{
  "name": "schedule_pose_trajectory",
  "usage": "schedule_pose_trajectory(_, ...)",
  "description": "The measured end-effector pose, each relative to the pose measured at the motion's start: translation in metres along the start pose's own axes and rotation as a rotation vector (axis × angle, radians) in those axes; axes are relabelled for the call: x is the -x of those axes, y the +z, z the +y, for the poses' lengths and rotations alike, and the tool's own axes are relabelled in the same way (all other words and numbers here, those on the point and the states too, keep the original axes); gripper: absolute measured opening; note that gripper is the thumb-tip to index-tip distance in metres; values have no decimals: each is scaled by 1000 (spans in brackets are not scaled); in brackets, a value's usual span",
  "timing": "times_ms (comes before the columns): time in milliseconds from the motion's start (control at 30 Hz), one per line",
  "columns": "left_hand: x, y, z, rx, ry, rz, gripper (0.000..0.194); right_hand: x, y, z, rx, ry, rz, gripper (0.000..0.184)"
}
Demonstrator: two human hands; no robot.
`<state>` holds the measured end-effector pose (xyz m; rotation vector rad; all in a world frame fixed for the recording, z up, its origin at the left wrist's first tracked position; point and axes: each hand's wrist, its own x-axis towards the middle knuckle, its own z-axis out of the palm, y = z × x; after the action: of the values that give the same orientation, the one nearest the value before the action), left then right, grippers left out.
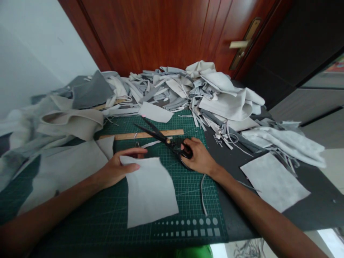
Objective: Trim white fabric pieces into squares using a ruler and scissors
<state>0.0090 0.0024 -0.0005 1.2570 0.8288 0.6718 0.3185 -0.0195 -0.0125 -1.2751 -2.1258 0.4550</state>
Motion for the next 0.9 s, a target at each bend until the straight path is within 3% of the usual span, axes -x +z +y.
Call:
schedule_pose_trajectory(100, -1, 9, -9, 250, -3, 33, 33, 2, 1, -4, 76, -28, -21, 13)
schedule_pose_trajectory(200, 0, 15, -11, 304, 30, 1, 30, 4, 1, -8, 98, -50, -50, 16)
schedule_pose_trajectory(300, 3, 18, -7, 150, 4, -87, 31, 6, 1, -10, 82, -30, -88, 14)
schedule_pose_trajectory(400, 9, 23, -3, -135, -70, -195, 44, 6, 1, -11, 60, 29, -116, 13)
schedule_pose_trajectory(500, 14, 31, -1, -327, -2, -240, 46, 6, 2, -14, 58, 63, -103, 11)
schedule_pose_trajectory(600, 15, 36, -1, -411, 59, -195, 41, 7, 0, -16, 83, 97, -105, 10)
schedule_pose_trajectory(800, 7, 21, 7, -479, 49, 67, 42, 10, -10, -9, 107, 171, -124, 15)
schedule_pose_trajectory(900, 3, 14, 9, -508, 56, 54, 42, 9, -16, -3, 215, 188, -126, 21)
